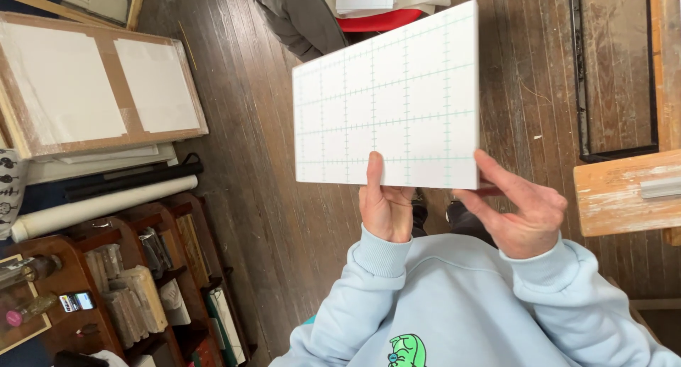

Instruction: Measuring and cutting a white backing board using a utility knife and tape measure.

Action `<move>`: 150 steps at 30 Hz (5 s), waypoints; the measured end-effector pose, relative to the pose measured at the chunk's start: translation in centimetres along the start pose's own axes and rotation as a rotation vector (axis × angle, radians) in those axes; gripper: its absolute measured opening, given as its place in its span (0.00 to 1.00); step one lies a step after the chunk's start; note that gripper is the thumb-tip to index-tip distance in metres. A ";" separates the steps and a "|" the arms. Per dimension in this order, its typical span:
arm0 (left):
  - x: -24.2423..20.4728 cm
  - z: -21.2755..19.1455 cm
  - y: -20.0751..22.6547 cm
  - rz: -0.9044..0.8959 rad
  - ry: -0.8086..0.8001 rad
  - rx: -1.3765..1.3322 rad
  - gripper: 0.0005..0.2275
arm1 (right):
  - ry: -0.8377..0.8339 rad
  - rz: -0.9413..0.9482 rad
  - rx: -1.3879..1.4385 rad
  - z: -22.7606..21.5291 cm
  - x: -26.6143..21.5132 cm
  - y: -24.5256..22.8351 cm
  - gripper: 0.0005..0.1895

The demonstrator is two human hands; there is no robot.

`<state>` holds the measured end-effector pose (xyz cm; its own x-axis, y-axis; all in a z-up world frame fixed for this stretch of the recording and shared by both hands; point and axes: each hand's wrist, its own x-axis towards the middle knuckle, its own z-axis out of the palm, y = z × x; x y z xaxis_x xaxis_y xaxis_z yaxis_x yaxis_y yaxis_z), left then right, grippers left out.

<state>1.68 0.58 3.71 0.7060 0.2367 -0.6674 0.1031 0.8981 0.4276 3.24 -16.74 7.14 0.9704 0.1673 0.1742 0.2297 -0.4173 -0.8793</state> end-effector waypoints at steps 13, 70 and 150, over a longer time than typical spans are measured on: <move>2.3 1.6 -1.8 0.321 0.045 0.403 0.14 | 0.044 -0.447 -0.399 -0.6 2.8 1.5 0.17; 40.8 44.4 -43.6 -0.285 -1.493 1.413 0.39 | 0.342 0.922 -0.722 -43.7 15.3 39.4 0.33; 90.4 64.4 -38.3 0.233 0.099 1.524 0.44 | 0.029 0.577 -0.059 -24.8 89.1 78.5 0.27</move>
<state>106.65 -36.29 -33.73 0.7663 0.3913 -0.5096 0.6374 -0.3636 0.6793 109.59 -56.71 -35.40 0.9412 -0.1260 -0.3134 -0.3341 -0.4833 -0.8092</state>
